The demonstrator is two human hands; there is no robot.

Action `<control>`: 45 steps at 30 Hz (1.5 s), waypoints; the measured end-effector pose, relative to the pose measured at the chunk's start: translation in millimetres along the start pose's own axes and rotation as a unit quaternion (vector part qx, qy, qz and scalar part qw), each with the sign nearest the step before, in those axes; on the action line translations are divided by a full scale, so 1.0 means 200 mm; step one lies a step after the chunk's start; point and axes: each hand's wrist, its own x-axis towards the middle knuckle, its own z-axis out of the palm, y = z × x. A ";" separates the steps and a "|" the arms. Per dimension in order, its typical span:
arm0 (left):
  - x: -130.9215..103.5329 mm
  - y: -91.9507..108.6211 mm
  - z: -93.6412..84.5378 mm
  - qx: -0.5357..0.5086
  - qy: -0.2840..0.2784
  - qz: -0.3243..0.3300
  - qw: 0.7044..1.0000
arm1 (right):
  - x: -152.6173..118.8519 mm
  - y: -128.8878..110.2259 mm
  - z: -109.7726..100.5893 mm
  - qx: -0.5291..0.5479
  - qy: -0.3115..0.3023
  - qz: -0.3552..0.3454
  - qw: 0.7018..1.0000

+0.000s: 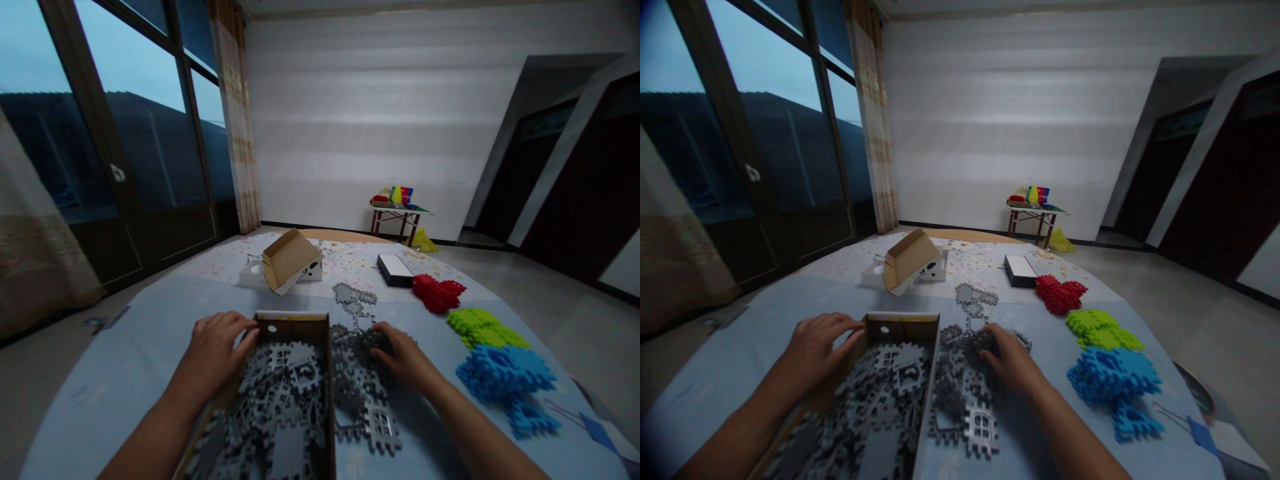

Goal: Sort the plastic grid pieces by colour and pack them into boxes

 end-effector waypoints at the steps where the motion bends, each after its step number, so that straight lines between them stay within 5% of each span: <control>1: 0.00 0.00 0.00 0.001 0.002 -0.001 1.000 | 0.00 -0.01 -0.01 0.004 -0.002 0.003 1.000; 9: 0.00 -0.03 -0.05 0.071 0.203 -0.081 0.973 | 0.01 -0.20 -0.16 0.058 0.099 -0.049 0.992; 14: 0.00 -0.05 -0.01 0.020 0.100 -0.068 0.992 | 0.03 -0.48 -0.18 0.116 0.130 -0.110 0.979; 19: 0.01 -0.07 0.06 0.017 0.032 -0.075 0.997 | 0.05 -0.64 -0.11 0.150 0.009 -0.205 0.967; 24: 0.02 -0.07 0.07 -0.068 -0.056 -0.056 0.995 | 0.06 -0.44 -0.09 0.157 0.013 -0.123 0.980; 32: 0.00 -0.07 0.06 -0.037 -0.017 -0.036 0.999 | 0.03 0.07 -0.03 -0.086 -0.013 0.025 0.996; 37: -0.01 -0.07 0.09 -0.109 -0.062 -0.043 0.991 | 0.02 0.11 0.00 -0.109 -0.043 0.044 0.992; 41: -0.02 -0.05 0.11 -0.047 -0.110 -0.052 0.991 | 0.03 0.11 0.00 -0.095 -0.030 0.024 0.995; 45: -0.03 -0.01 0.08 0.005 -0.102 -0.086 0.991 | 0.03 0.11 0.00 -0.085 -0.012 0.011 0.996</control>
